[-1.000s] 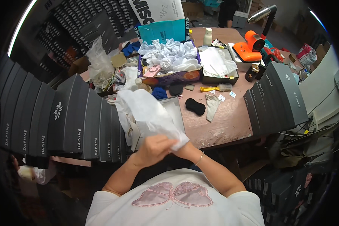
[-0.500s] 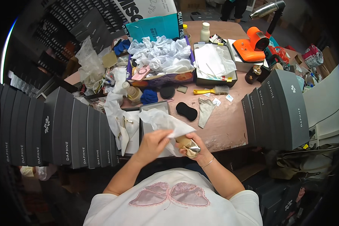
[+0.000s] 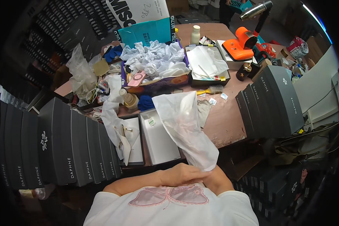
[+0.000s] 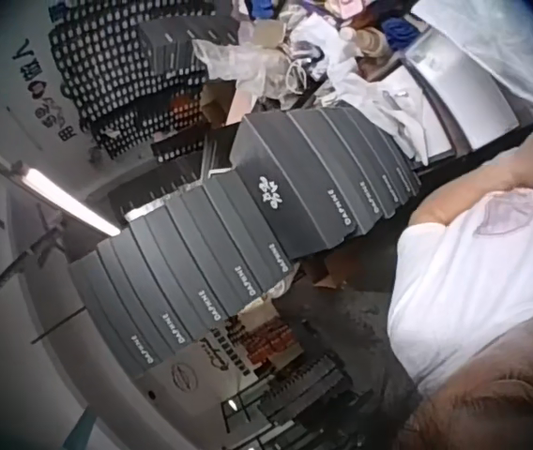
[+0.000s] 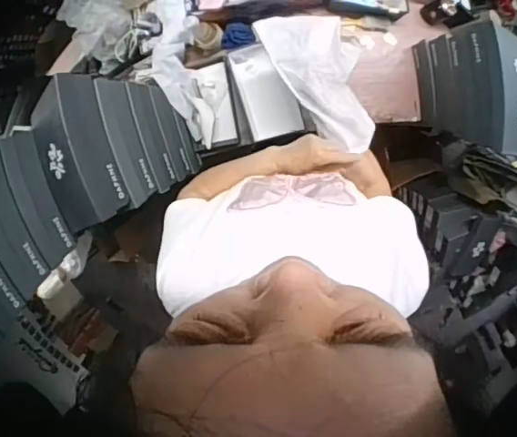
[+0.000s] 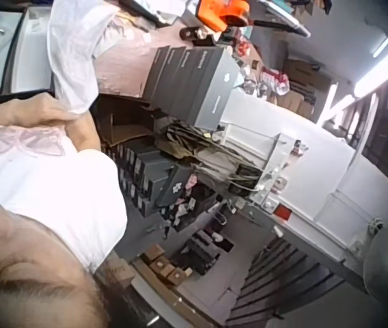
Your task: Packing white high-heeled shoes into shoeboxes with protective tissue and foam padding.
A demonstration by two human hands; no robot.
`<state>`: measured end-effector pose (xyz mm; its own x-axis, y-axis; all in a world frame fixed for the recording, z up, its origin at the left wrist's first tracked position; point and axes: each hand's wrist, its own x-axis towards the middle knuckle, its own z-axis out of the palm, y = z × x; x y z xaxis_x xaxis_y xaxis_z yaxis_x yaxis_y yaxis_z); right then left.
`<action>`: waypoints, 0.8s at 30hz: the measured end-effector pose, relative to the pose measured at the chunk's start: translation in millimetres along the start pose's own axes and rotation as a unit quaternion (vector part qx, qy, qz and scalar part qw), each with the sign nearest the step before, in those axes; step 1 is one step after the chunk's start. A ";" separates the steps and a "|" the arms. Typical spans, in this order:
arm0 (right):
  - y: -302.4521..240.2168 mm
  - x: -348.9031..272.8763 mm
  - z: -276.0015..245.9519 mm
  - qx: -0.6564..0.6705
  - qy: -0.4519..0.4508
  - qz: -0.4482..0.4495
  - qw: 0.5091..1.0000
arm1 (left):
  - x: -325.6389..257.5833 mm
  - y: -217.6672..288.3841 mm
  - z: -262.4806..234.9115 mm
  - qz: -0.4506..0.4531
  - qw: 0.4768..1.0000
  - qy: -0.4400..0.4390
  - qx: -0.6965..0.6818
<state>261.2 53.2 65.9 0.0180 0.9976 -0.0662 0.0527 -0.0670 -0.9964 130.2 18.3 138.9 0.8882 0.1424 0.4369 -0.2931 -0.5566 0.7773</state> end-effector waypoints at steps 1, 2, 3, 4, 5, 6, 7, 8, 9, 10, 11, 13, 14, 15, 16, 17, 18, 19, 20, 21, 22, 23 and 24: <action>-0.7 -4.0 -3.1 0.003 0.007 0.004 1.000 | -8.1 6.2 -7.5 -0.056 0.995 0.079 -0.033; -1.0 -5.1 3.4 0.009 0.008 -0.005 1.000 | -25.0 10.4 -19.3 -0.121 0.978 0.159 -0.057; -2.5 -4.5 14.8 0.005 0.008 -0.024 1.000 | -49.8 8.7 -34.6 -0.228 0.945 0.229 0.044; -8.0 -8.7 27.1 -0.012 0.024 -0.052 0.998 | -67.7 -2.2 -33.3 -0.301 0.869 0.390 -0.043; -12.1 -12.5 38.3 -0.051 0.059 -0.086 0.993 | -73.8 -24.5 -40.0 -0.367 0.761 0.465 -0.265; -13.6 -9.5 55.9 -0.078 0.069 -0.126 0.987 | -75.9 -30.9 -48.4 -0.389 0.617 0.501 -0.467; -9.5 -2.4 77.7 -0.093 0.056 -0.158 0.981 | -82.3 -37.6 -48.7 -0.367 0.601 0.518 -0.485; -4.8 0.8 90.3 -0.101 0.051 -0.181 0.977 | -83.0 -46.6 -50.6 -0.348 0.592 0.520 -0.509; 3.5 6.0 96.7 -0.097 0.045 -0.202 0.974 | -80.6 -50.9 -49.3 -0.333 0.581 0.517 -0.533; 15.2 13.5 98.1 -0.079 0.023 -0.219 0.972 | -79.8 -52.2 -52.2 -0.314 0.570 0.538 -0.536; 31.9 19.0 93.8 -0.043 -0.016 -0.223 0.974 | -83.6 -57.0 -61.1 -0.297 0.557 0.557 -0.540; 55.4 10.8 82.5 0.004 -0.101 -0.178 0.979 | -99.3 -64.8 -81.6 -0.267 0.525 0.597 -0.544; 61.5 -0.4 77.7 0.010 -0.130 -0.133 0.983 | -106.0 -66.1 -91.5 -0.277 0.541 0.618 -0.499; 45.8 -17.2 67.5 -0.010 -0.153 -0.047 0.987 | -114.6 -66.8 -103.1 -0.283 0.553 0.642 -0.449; 29.9 -34.3 57.4 -0.033 -0.177 0.036 0.983 | -118.1 -68.3 -108.3 -0.285 0.563 0.667 -0.397; 28.7 -47.1 49.4 0.179 -0.182 0.111 0.961 | -112.8 -72.3 -106.2 -0.250 0.586 0.675 -0.372; 31.8 -60.8 47.3 0.389 -0.178 0.183 0.885 | -108.1 -76.0 -102.1 -0.222 0.605 0.684 -0.341; 30.9 -69.8 47.1 0.576 -0.163 0.246 0.762 | -100.6 -79.6 -97.2 -0.192 0.623 0.693 -0.308; 4.4 -58.6 49.5 0.583 -0.136 0.202 0.775 | -87.7 -79.7 -85.9 -0.214 0.628 0.685 -0.300; 1.9 -50.3 48.4 0.572 -0.054 0.157 0.803 | -82.0 -80.4 -66.2 -0.248 0.658 0.635 -0.322; -0.8 -41.7 49.2 0.557 0.019 0.111 0.823 | -76.4 -78.3 -49.3 -0.280 0.683 0.586 -0.336; 0.5 -35.6 50.1 0.538 0.095 0.064 0.835 | -66.3 -66.6 -32.9 -0.310 0.717 0.519 -0.348; -2.7 -34.0 45.5 0.449 0.137 0.044 0.882 | -67.5 -62.6 -13.5 -0.346 0.782 0.410 -0.317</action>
<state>215.0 20.1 68.3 0.2285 0.9402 -0.2525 -0.7713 0.0167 -0.6362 83.8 54.6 66.9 0.4633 0.8515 -0.2457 -0.1904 0.3664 0.9108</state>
